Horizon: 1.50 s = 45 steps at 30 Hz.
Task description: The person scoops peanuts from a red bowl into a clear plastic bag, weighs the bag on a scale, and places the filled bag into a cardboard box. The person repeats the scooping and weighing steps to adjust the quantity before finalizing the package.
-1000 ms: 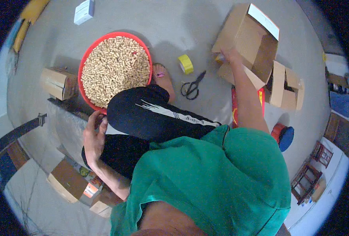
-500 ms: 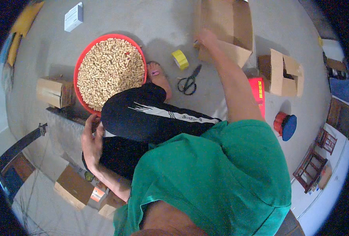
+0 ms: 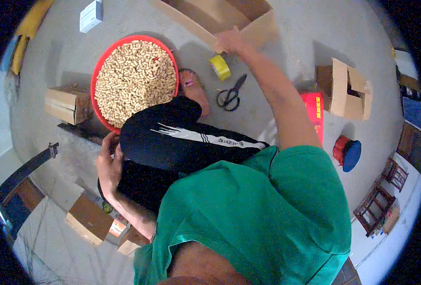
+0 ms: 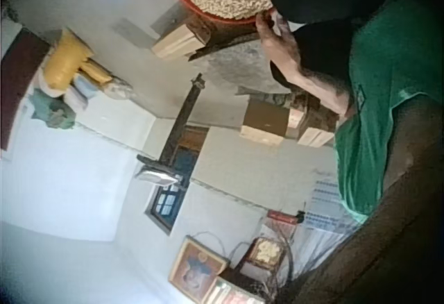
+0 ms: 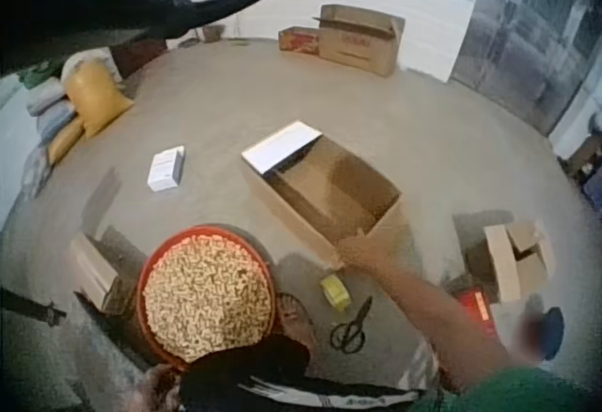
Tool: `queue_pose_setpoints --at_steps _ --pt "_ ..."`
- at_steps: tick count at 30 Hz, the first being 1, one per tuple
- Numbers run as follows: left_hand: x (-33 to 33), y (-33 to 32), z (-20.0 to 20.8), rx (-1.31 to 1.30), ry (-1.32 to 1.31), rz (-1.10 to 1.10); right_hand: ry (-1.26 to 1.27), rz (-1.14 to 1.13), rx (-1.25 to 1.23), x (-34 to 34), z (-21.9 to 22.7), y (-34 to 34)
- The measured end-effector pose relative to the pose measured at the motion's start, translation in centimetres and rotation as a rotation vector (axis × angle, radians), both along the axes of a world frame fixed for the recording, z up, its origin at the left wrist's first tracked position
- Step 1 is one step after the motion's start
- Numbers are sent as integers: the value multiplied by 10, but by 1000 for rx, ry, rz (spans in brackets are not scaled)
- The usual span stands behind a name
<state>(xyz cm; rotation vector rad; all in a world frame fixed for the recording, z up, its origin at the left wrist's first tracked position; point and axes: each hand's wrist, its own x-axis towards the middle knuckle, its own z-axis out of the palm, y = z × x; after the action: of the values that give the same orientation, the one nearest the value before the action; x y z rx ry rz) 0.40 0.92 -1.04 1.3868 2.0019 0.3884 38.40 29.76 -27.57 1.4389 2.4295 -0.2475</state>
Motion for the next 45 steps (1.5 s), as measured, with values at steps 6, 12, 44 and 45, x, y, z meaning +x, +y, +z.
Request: queue_pose_setpoints --at_steps 6,12,44,45 --pt "4 4 -5 46 24 -33 318 95 335 -5 6 -14" --pt "2 0 -7 43 17 -21 823 -276 185 -24 19 -106" --pt "3 4 -3 58 72 -69 240 -1073 -156 127 -50 -286" --pt "3 4 -4 60 75 -70 224 -1062 -168 125 -46 -283"
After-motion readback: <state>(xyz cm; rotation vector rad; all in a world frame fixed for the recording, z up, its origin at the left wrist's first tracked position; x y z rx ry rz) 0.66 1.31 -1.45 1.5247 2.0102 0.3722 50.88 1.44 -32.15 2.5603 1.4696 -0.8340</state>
